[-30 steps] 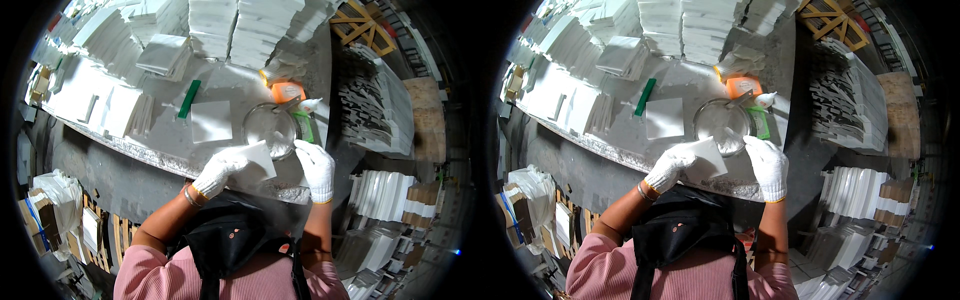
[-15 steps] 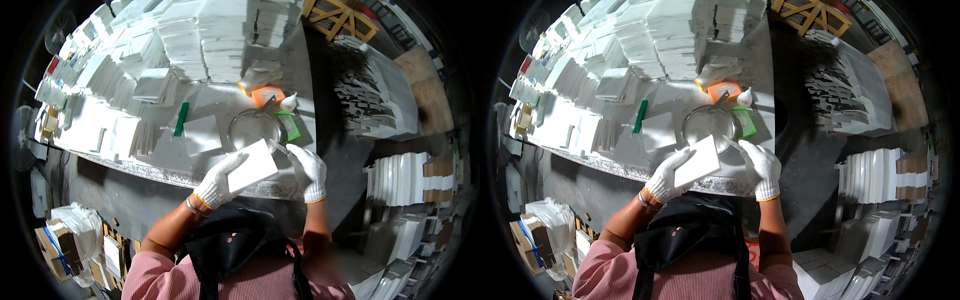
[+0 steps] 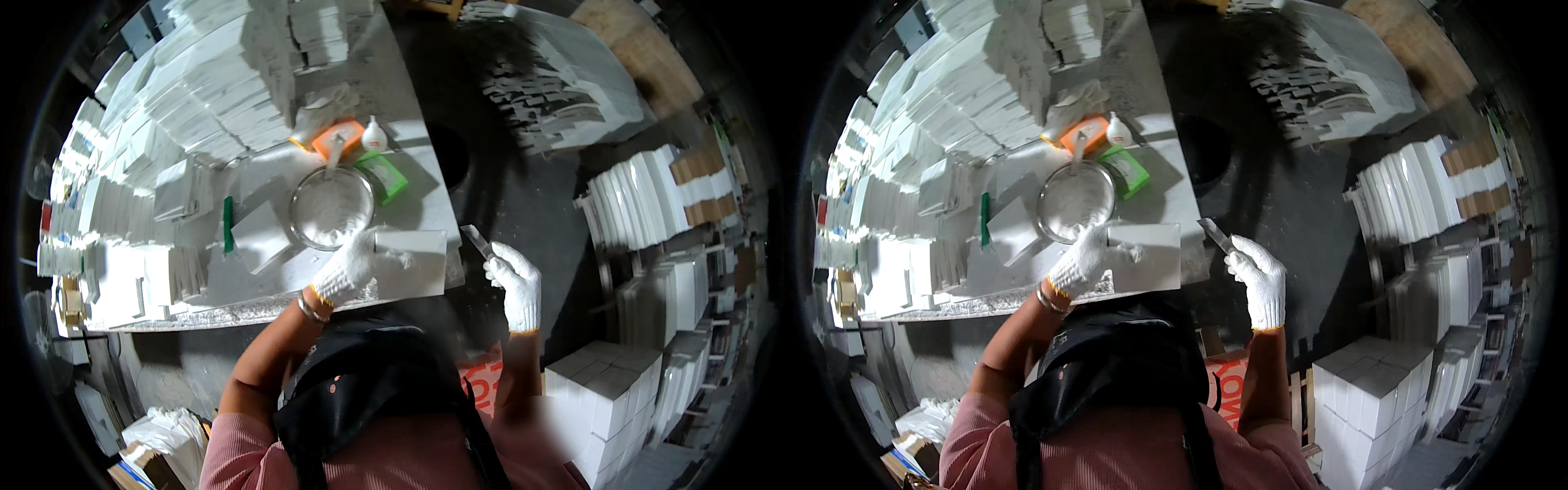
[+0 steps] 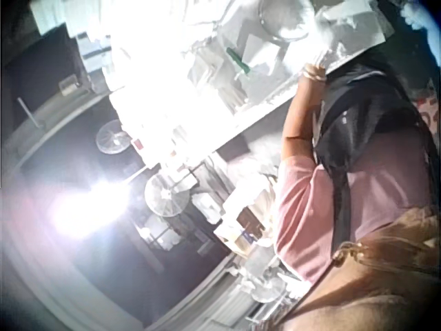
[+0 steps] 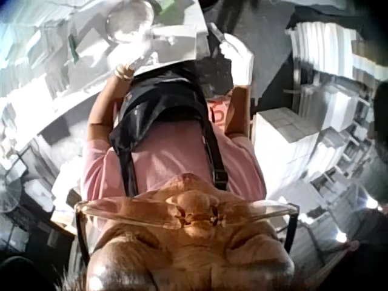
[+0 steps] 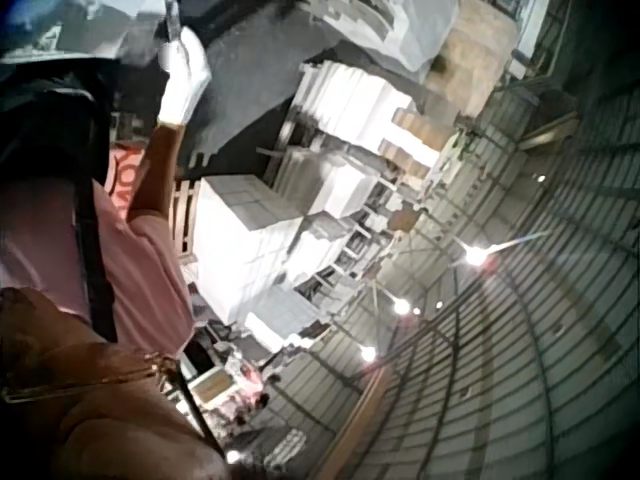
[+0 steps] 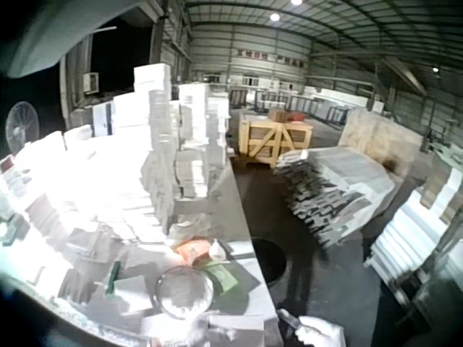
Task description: The person repeatedly picks up white rectangular ceramic tiles, applies a white paste to the edges with a small spatula, and smooths the edges with a green sponge. The person then stacks the finished tiles on the table.
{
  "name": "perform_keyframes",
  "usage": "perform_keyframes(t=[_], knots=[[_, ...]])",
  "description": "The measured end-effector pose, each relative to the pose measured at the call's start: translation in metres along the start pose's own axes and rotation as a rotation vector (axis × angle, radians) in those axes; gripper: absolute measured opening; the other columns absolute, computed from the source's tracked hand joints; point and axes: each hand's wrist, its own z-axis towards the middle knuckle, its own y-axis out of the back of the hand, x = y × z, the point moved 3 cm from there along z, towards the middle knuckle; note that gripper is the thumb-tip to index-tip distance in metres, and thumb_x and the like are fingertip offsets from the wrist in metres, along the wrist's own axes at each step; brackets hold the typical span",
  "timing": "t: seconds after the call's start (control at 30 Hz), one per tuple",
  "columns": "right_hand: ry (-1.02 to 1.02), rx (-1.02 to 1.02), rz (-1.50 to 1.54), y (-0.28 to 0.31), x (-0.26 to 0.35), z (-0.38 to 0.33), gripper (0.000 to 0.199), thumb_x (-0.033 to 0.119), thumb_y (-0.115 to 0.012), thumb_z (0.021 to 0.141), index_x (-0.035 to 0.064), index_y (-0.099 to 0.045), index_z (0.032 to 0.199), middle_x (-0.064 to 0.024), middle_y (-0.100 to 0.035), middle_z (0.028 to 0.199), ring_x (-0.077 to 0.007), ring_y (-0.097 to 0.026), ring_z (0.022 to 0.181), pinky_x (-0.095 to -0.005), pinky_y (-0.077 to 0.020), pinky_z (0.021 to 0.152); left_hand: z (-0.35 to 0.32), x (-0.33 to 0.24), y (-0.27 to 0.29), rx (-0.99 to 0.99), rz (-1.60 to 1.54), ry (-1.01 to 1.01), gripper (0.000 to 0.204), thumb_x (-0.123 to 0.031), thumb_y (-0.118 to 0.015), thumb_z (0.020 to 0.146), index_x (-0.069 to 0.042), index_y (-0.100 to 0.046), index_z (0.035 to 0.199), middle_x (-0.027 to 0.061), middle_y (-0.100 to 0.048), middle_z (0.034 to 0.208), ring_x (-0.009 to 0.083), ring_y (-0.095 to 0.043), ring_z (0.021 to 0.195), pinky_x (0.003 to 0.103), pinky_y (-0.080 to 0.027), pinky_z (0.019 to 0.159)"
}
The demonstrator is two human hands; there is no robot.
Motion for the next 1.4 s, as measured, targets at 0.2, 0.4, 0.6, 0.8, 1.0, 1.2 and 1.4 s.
perform_keyframes(t=[0.2,0.4,0.6,0.8,1.0,1.2,1.4], knots=[[-0.075,-0.036,0.2,0.014,-0.019,-0.012,0.023,0.012,-0.064,0.095,-0.0012,-0.061,0.113,-0.0083,-0.067,0.086,-0.0113,-0.06,0.07,-0.0239,-0.0471,0.063,0.076,0.029,-0.001,0.31,-0.039,-0.181,0.033,-0.013,-0.076,0.082,0.001,-0.066,0.11,0.0044,-0.071,0.095,0.0104,-0.064,0.085,0.027,-0.053,0.076],[-0.062,-0.042,0.183,0.019,-0.024,-0.016,0.025,0.011,-0.064,0.094,-0.0006,-0.064,0.117,-0.0067,-0.069,0.09,-0.0091,-0.06,0.073,-0.0228,-0.0469,0.065,0.104,-0.002,-0.026,0.091,0.717,-0.423,0.048,-0.019,-0.074,0.081,-0.002,-0.06,0.124,0.0172,-0.068,0.085,0.0272,-0.067,0.08,0.035,-0.053,0.072],[-0.032,-0.046,0.12,0.008,-0.017,-0.013,0.037,0.011,-0.063,0.095,-0.0019,-0.06,0.129,-0.0072,-0.069,0.093,-0.0094,-0.061,0.076,-0.0225,-0.047,0.066,0.081,-0.003,-0.041,-0.366,1.044,-0.626,0.064,-0.019,-0.073,0.079,-0.002,-0.05,0.136,0.0208,-0.066,0.11,0.0375,-0.065,0.101,0.04,-0.053,0.08],[0.068,0.019,-0.058,0.012,-0.007,0.01,0.029,0.008,-0.063,0.095,-0.0008,-0.067,0.122,-0.0081,-0.071,0.094,-0.0085,-0.061,0.075,-0.0222,-0.0476,0.066,0.027,0.025,-0.06,-0.327,0.993,-0.471,0.084,-0.04,-0.084,0.069,-0.003,-0.05,0.137,0.0243,-0.041,0.148,0.0428,-0.044,0.132,0.053,-0.039,0.106],[0.207,0.183,-0.273,-0.004,0.006,0.042,0.03,0.008,-0.065,0.091,-0.0002,-0.069,0.119,-0.0047,-0.07,0.09,-0.0082,-0.06,0.073,-0.0223,-0.048,0.066,0.035,0.028,-0.04,-0.178,0.93,-0.47,0.085,-0.041,-0.084,0.07,-0.007,-0.051,0.139,0.0265,-0.032,0.154,0.0445,-0.037,0.139,0.051,-0.037,0.112],[0.295,0.229,-0.459,-0.009,-0.004,0.053,0.027,0.008,-0.066,0.092,0.0007,-0.069,0.117,-0.0108,-0.073,0.1,-0.0133,-0.068,0.082,-0.0268,-0.0535,0.072,0.034,0.029,-0.036,-0.171,0.857,-0.438,0.083,-0.04,-0.084,0.07,-0.012,-0.052,0.141,0.0224,-0.032,0.156,0.0432,-0.036,0.14,0.048,-0.038,0.112],[0.474,0.175,-0.632,-0.007,-0.004,0.037,0.027,0.006,-0.067,0.09,0.0001,-0.069,0.116,-0.0131,-0.073,0.102,-0.016,-0.07,0.084,-0.0285,-0.0545,0.075,0.032,0.028,-0.034,-0.172,0.854,-0.42,0.08,-0.037,-0.084,0.07,-0.013,-0.053,0.14,0.0191,-0.033,0.156,0.041,-0.037,0.14,0.047,-0.041,0.111]])
